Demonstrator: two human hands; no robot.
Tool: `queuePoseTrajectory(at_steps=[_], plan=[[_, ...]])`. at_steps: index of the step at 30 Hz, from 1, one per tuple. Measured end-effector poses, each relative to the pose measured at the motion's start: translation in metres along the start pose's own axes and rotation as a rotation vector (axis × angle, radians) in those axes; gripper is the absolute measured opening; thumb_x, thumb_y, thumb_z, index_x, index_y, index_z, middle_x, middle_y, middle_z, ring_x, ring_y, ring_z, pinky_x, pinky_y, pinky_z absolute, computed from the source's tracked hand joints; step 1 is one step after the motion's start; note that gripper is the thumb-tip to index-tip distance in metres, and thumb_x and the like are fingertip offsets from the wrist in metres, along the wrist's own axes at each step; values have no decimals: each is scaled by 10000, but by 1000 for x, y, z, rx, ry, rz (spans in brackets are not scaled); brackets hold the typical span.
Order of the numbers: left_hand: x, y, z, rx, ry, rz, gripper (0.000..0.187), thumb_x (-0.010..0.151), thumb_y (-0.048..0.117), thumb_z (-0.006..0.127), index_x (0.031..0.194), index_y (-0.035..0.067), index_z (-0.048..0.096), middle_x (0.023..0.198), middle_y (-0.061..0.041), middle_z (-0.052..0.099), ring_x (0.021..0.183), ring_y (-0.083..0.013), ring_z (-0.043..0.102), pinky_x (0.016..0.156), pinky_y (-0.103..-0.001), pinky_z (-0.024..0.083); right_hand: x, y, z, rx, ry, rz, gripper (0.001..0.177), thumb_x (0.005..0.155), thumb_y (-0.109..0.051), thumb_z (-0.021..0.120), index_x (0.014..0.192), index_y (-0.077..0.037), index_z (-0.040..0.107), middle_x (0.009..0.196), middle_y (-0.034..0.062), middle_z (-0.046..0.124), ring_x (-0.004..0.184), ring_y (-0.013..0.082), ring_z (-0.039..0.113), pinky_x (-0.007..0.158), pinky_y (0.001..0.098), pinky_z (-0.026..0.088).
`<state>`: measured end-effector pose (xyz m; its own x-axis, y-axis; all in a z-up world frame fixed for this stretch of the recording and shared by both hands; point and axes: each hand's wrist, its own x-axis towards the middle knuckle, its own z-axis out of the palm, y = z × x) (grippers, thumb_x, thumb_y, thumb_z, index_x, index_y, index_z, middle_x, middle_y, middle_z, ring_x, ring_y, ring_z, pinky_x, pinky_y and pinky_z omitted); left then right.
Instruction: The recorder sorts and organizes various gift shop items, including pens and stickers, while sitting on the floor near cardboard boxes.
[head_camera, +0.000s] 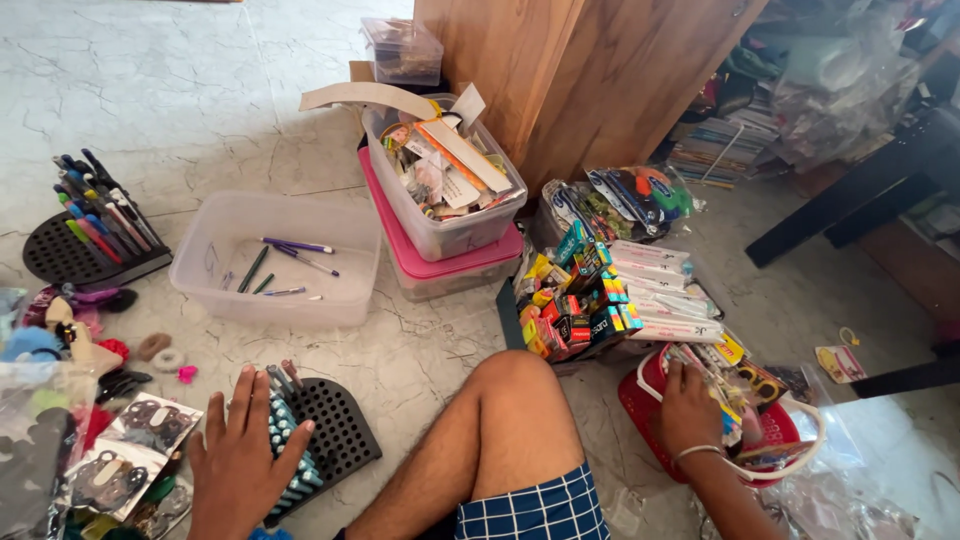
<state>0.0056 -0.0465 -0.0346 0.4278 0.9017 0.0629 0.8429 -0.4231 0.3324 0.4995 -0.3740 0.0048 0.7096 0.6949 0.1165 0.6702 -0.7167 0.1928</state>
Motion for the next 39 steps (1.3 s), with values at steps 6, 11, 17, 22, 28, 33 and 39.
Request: queuePoseTrajectory(at_steps=[6, 11, 17, 22, 28, 33, 39], plan=[[-2, 4, -1, -3, 47, 9, 905, 798, 638, 581, 1534, 159, 366, 1671, -31, 271, 1466, -449, 297, 1061, -677, 318, 9, 0, 20, -2, 131, 45, 818, 712, -117, 769, 1461, -69, 444, 1336, 186, 528, 1032, 391, 678, 846, 458, 586], [-2, 3, 1, -49, 117, 57, 895, 802, 637, 595, 1515, 136, 389, 1641, -63, 306, 1431, -465, 342, 1033, -652, 360, 21, 15, 31, 129, 34, 66, 773, 668, -213, 804, 1350, -106, 454, 1287, 148, 543, 995, 408, 684, 763, 505, 590], [-4, 15, -11, -39, 90, 20, 939, 785, 626, 635, 1562, 165, 377, 1632, -39, 296, 1422, -444, 349, 1035, -654, 361, 9, 10, 35, 123, -80, 142, 729, 689, -315, 797, 1336, -214, 476, 1375, 80, 555, 1086, 397, 687, 837, 524, 591], [-4, 19, -15, -46, 70, -2, 940, 787, 608, 650, 1568, 168, 365, 1656, -35, 283, 1421, -443, 337, 1045, -634, 359, 10, 15, 47, 107, -145, 168, 873, 683, -419, 812, 1433, -219, 414, 1431, 76, 534, 1090, 386, 695, 834, 530, 600], [-4, 14, 8, -350, 212, -49, 994, 759, 441, 776, 1532, 25, 309, 1586, -242, 288, 1416, -455, 333, 1111, -516, 325, 15, -42, -15, 21, 65, 45, 540, 726, -519, 783, 1175, -242, 668, 1151, 50, 711, 1061, 296, 725, 871, 521, 574], [-3, 12, 20, -614, 301, -87, 982, 740, 300, 839, 1507, -4, 306, 1533, -254, 380, 1420, -409, 384, 1166, -439, 318, 17, -153, -22, 892, 250, -352, 230, 734, -274, 789, 923, -147, 754, 842, 40, 758, 775, 192, 749, 689, 358, 589], [-7, 19, 6, -770, 262, -128, 916, 771, 283, 823, 1512, 37, 343, 1493, -214, 441, 1387, -383, 442, 1128, -425, 380, -32, -346, -58, 1261, -288, -684, 549, 862, -277, 755, 1345, -75, 593, 1343, 93, 640, 1199, 230, 656, 922, 364, 571]])
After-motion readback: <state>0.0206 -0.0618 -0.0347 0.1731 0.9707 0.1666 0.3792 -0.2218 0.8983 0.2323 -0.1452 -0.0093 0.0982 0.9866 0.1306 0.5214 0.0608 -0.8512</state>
